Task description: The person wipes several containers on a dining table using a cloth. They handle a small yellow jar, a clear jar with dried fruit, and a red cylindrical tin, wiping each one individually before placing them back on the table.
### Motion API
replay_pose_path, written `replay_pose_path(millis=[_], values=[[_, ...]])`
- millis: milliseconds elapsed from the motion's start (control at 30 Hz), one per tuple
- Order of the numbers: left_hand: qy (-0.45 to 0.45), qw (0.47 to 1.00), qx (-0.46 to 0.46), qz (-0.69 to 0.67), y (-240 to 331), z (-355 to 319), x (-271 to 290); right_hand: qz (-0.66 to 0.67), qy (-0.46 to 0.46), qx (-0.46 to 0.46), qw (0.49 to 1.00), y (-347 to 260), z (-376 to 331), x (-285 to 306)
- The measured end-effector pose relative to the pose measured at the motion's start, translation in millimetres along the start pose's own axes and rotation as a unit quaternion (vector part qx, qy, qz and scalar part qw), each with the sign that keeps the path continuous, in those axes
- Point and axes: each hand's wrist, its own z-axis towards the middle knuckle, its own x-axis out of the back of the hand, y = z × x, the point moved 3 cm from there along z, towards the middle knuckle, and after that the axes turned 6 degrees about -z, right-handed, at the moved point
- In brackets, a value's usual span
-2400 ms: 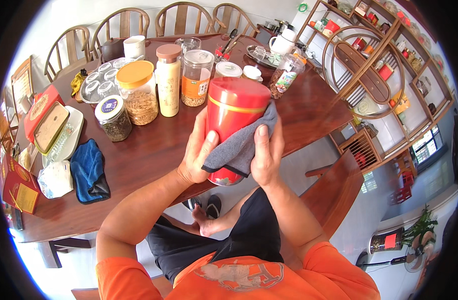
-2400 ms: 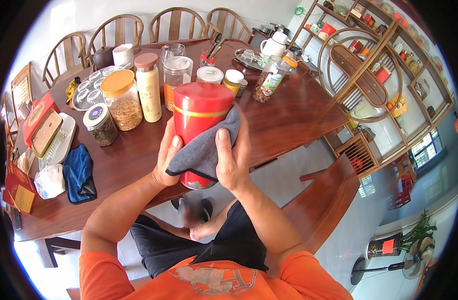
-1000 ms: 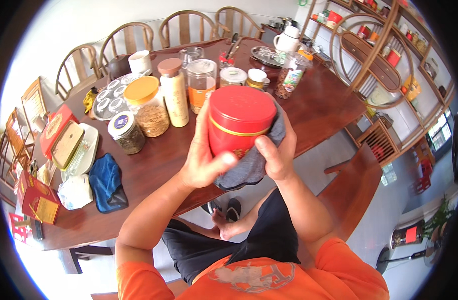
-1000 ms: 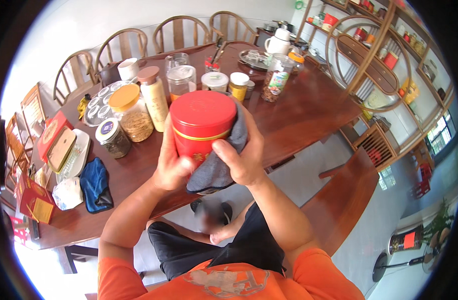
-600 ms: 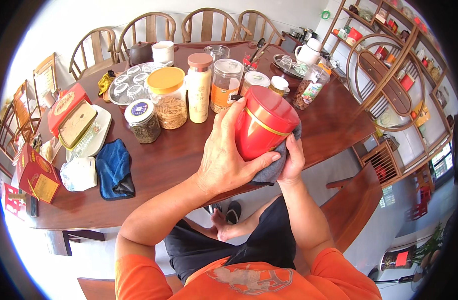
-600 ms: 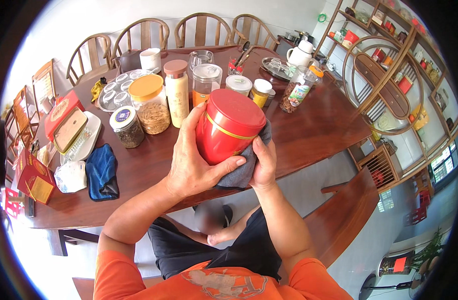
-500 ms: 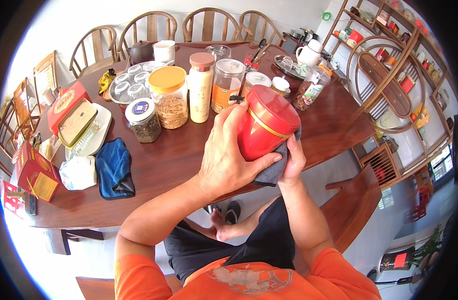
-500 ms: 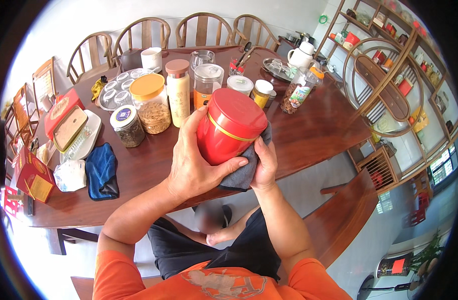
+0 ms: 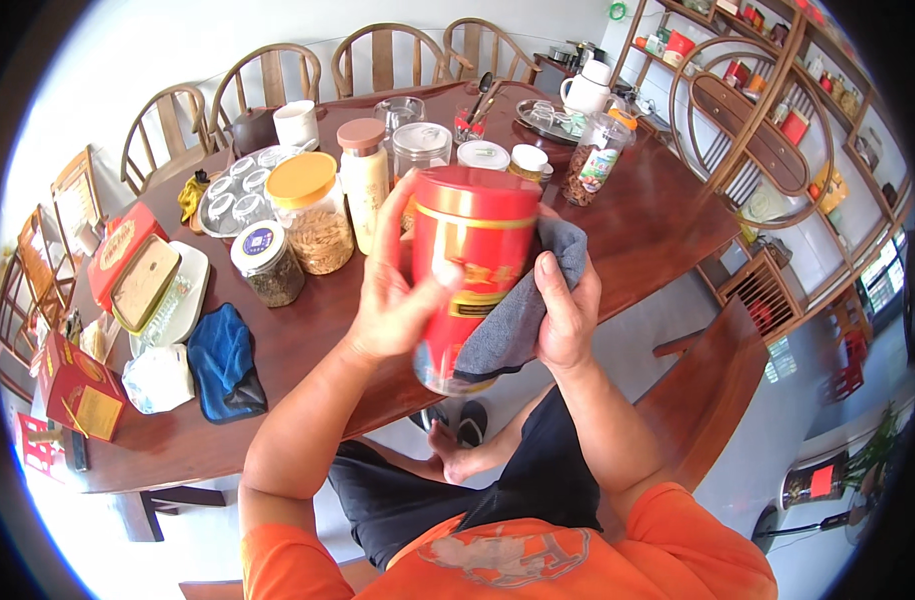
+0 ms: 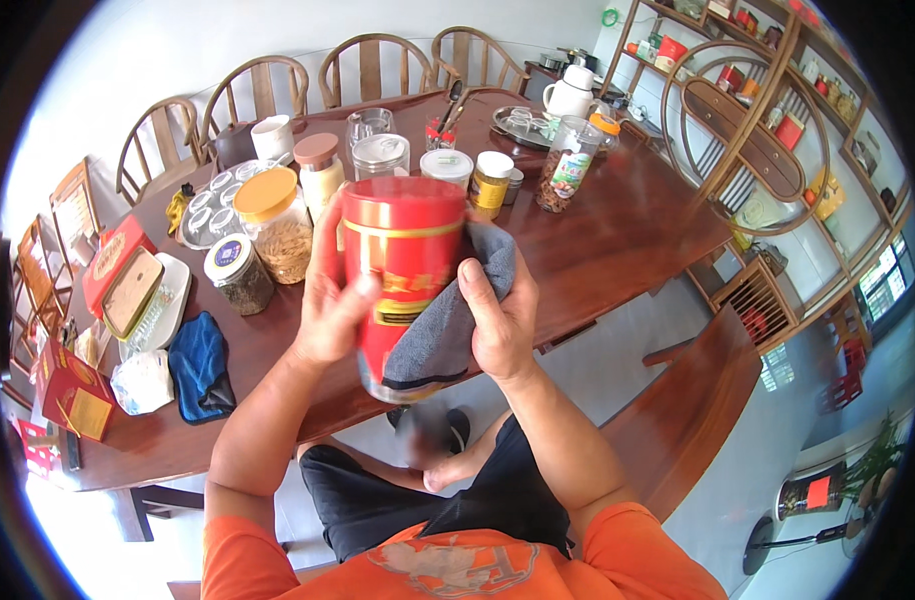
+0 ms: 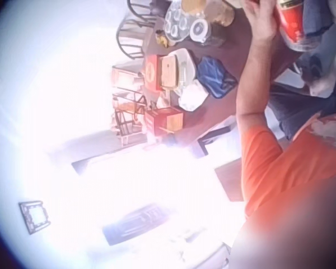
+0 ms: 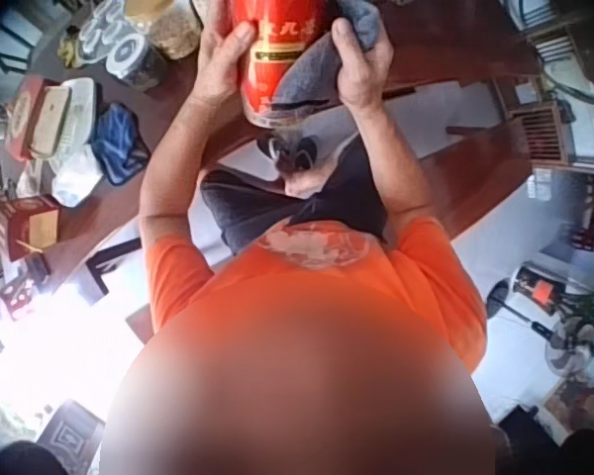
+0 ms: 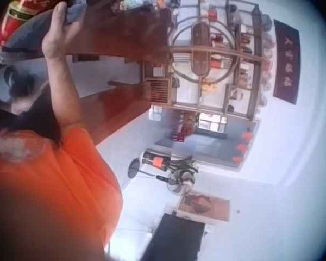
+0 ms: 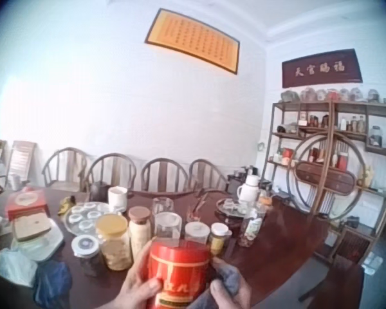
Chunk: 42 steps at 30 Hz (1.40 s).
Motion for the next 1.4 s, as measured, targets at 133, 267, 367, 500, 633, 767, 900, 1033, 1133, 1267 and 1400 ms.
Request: replay_pose_path(millis=[133, 267, 367, 500, 633, 767, 900, 1033, 1133, 1267, 1400], values=[[-0.008, 0.969, 0.129, -0.209, -17, -9, 36, -0.070, 0.013, 0.008, 0.997, -7, -4, -10], [-0.015, 0.949, 0.188, -0.254, -42, -19, 62, -0.149, -0.016, 0.098, 0.984, -12, -10, -15], [-0.026, 0.950, 0.177, -0.254, -42, -21, 59, -0.259, -0.013, 0.167, 0.951, -22, -12, -19], [-0.087, 0.969, 0.110, -0.202, -15, -7, 25, -0.367, -0.022, 0.265, 0.892, -32, -10, -20], [-0.077, 0.995, 0.039, -0.052, -1, -3, 13, -0.338, -0.029, 0.285, 0.897, -28, -11, -15], [-0.097, 0.993, -0.031, 0.066, 3, -6, 9, -0.302, -0.027, 0.274, 0.913, -25, -17, -5], [-0.142, 0.968, -0.108, 0.175, -4, -9, 12, -0.230, -0.013, 0.228, 0.946, -20, -23, -1], [-0.157, 0.937, -0.176, 0.258, -14, -13, 18, -0.185, -0.007, 0.192, 0.964, -17, -25, 3], [-0.150, 0.923, -0.212, 0.284, -21, -14, 23, -0.169, -0.011, 0.163, 0.972, -15, -25, 7], [-0.131, 0.888, -0.269, 0.350, -28, -21, 29, -0.132, -0.017, 0.145, 0.981, -14, -27, 6], [-0.131, 0.874, -0.324, 0.337, -33, -23, 24, -0.101, -0.004, 0.087, 0.991, -7, -29, 10]])
